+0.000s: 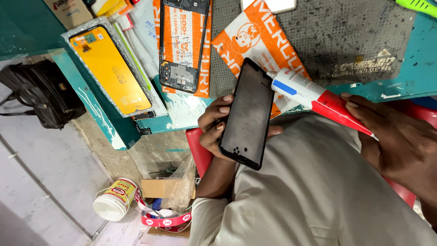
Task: The person tests a smartphone's touchscreen and dialer, then opens the phone and works on its internal board and battery. They separate the screen from the frame, then apply polish from a tube onto a cloth and rub the screen surface.
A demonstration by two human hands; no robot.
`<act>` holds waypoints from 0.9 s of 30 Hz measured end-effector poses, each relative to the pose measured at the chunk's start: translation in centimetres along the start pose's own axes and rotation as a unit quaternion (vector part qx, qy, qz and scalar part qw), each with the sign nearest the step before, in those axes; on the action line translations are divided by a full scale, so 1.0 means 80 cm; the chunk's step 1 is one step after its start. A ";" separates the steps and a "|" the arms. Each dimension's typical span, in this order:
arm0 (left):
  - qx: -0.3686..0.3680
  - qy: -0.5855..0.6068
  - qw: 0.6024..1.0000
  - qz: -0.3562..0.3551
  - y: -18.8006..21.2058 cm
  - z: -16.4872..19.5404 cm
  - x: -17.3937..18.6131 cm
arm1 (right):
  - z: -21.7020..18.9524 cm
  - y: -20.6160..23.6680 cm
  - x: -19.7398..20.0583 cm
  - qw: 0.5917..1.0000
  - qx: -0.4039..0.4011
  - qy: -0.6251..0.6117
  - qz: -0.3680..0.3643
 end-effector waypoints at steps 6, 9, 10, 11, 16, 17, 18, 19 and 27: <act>-0.006 0.001 1.000 -0.002 -0.001 0.001 -0.001 | 0.002 0.003 0.001 1.000 0.002 -0.004 -0.006; -0.008 -0.001 1.000 -0.002 -0.001 0.001 -0.002 | 0.003 0.006 0.001 1.000 0.001 0.003 -0.009; -0.007 -0.001 1.000 -0.004 -0.002 0.002 -0.002 | 0.003 0.006 0.001 1.000 0.001 -0.001 -0.010; -0.007 -0.002 1.000 -0.006 -0.002 0.002 -0.002 | 0.004 0.007 0.002 1.000 0.000 -0.005 -0.012; 0.001 -0.010 1.000 -0.018 -0.002 0.006 -0.001 | 0.004 0.011 0.002 1.000 -0.001 -0.016 -0.020; 0.000 -0.013 1.000 -0.018 -0.002 0.006 -0.002 | 0.005 0.011 0.002 1.000 0.003 -0.022 -0.016; -0.002 -0.014 1.000 -0.019 -0.002 0.006 -0.002 | 0.005 0.012 0.002 0.999 0.006 -0.028 -0.013; -0.004 -0.016 1.000 -0.019 -0.002 0.006 -0.002 | 0.005 0.013 0.002 0.999 0.005 -0.033 -0.016; -0.022 -0.010 1.000 -0.017 -0.001 0.004 -0.001 | 0.010 0.016 0.000 0.997 -0.005 -0.064 -0.035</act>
Point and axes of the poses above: each hand's wrist, its own y-axis away from the middle knuckle, its own x-axis out of the back of the hand, z = x × y, the point moved 7 cm from there along -y, towards the middle knuckle, and after that the axes turned 13 degrees about y, right-handed, at the moved point
